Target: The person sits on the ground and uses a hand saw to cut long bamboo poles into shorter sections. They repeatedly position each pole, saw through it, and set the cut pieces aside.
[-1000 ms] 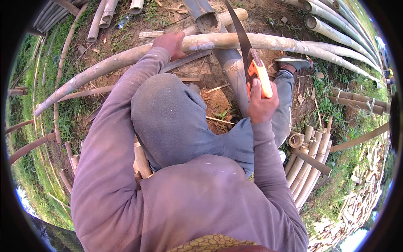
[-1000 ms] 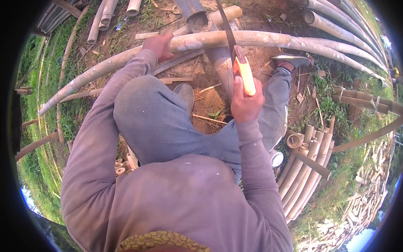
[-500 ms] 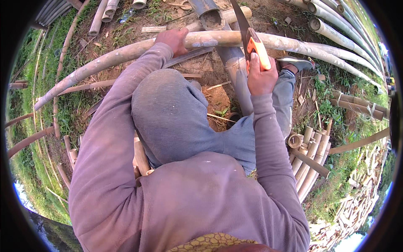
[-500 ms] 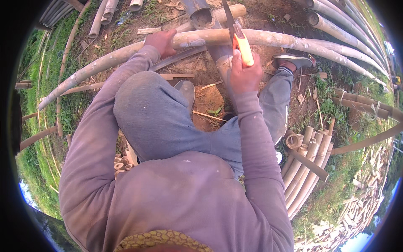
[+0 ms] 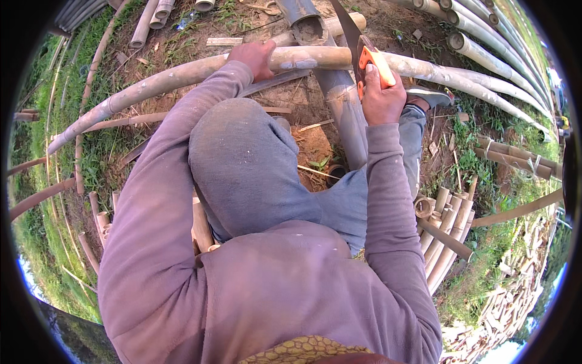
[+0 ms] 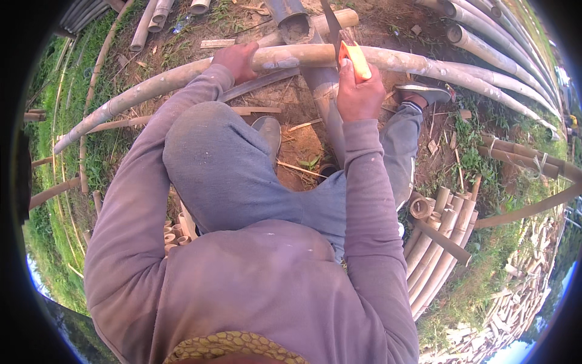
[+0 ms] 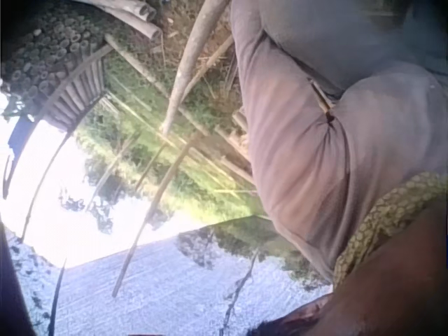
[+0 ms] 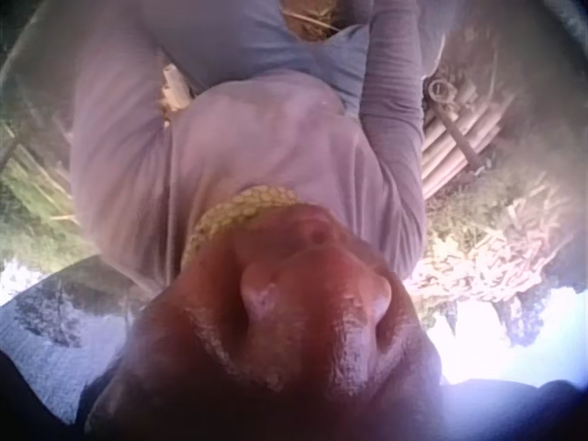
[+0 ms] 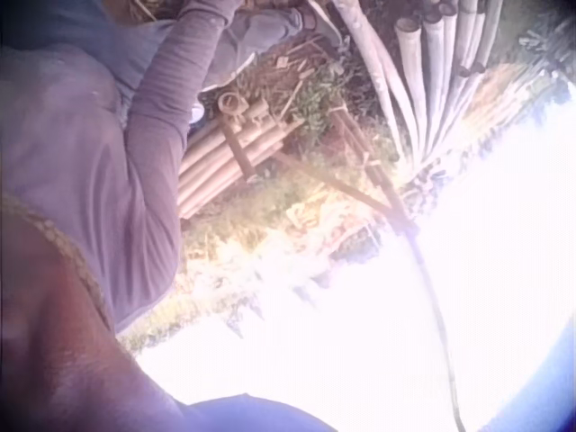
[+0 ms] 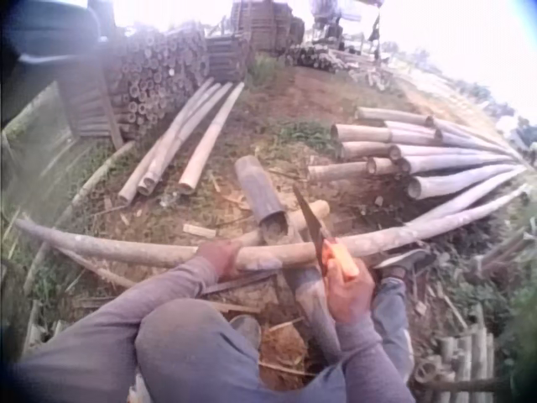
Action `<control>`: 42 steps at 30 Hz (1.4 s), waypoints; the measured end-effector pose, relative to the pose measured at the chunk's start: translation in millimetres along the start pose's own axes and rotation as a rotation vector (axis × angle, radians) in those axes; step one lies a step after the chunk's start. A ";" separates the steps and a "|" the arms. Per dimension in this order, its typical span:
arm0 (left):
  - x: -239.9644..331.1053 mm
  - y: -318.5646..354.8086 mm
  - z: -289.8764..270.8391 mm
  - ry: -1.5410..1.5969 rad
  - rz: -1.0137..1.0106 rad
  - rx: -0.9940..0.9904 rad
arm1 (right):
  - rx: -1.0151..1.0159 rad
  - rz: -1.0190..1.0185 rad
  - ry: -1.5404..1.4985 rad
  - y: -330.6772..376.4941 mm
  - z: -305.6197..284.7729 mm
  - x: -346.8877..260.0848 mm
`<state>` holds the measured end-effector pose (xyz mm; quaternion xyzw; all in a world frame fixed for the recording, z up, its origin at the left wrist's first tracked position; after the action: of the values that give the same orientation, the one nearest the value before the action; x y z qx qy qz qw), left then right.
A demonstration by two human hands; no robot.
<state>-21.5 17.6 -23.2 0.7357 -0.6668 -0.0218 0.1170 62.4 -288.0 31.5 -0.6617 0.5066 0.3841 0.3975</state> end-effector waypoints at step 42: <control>-2.6 4.7 10.3 -0.050 -0.021 0.007 | -0.062 0.263 -0.142 167.3 -108.6 35.7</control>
<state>-28.3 18.3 -32.6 0.7423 -0.6618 -0.0393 0.0976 -82.5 -428.9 18.3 -0.5725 0.5474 0.4944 0.3580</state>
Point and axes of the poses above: each hand's wrist, its own y-axis away from the middle knuckle, its own z-axis out of the palm, x = y × z, the point moved 5 cm from there along -y, towards the middle knuckle, and after that the axes turned 14 degrees about z, right-handed, at the moved point
